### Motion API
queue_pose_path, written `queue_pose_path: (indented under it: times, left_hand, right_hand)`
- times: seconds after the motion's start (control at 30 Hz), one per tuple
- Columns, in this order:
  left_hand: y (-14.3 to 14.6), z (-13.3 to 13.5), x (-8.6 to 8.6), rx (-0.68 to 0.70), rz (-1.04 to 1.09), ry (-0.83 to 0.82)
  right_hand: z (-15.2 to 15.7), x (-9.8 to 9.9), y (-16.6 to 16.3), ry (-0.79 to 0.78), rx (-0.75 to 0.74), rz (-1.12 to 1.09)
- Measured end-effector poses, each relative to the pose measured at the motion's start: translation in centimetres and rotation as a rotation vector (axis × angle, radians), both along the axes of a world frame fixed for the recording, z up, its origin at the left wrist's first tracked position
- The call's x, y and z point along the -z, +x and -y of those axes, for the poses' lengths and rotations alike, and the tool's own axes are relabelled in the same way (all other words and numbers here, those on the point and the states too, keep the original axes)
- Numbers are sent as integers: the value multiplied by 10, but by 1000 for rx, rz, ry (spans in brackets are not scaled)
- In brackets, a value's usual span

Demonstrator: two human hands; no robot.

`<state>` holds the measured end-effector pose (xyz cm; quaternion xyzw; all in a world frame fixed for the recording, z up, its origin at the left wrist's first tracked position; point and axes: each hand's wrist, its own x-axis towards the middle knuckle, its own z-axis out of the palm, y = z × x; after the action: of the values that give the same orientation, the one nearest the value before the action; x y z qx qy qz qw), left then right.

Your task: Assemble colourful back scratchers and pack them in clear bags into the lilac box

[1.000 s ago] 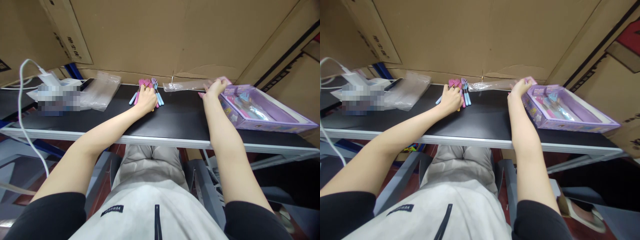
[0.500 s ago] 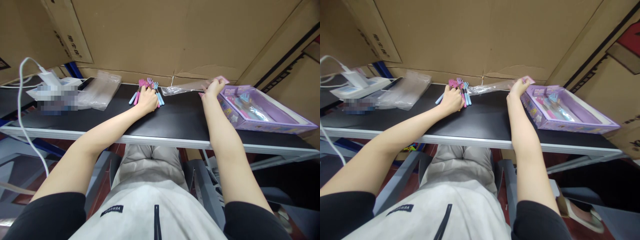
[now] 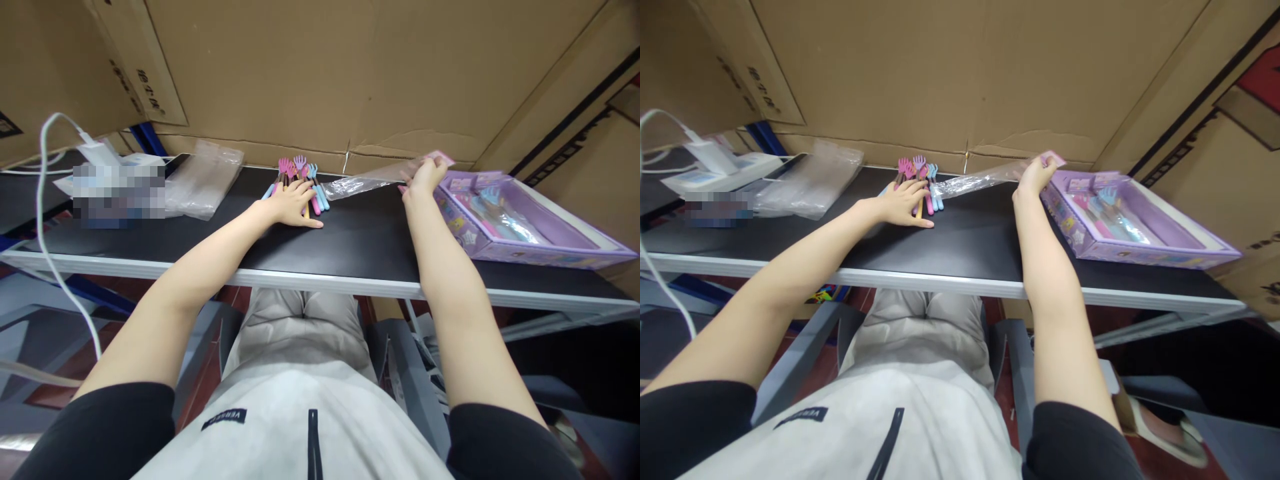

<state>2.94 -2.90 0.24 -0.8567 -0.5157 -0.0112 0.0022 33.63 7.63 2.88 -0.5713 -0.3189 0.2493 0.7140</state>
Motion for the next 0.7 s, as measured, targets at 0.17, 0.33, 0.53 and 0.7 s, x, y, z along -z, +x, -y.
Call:
queue_pose_path:
  times: [0.17, 0.33, 0.53, 0.7]
  left_hand:
    - [-5, -9, 0, -10, 15, -50]
    - [-6, -14, 2, -6, 23, -79]
    - [-12, -21, 3, 13, 93, -29]
    - [-10, -28, 7, 48, 562, 87]
  right_hand:
    - [14, -7, -12, 56, -13, -179]
    - [19, -7, -17, 52, -40, -188]
    - [20, -2, -32, -8, -208, -59]
    - [28, 17, -67, -42, -522, 131]
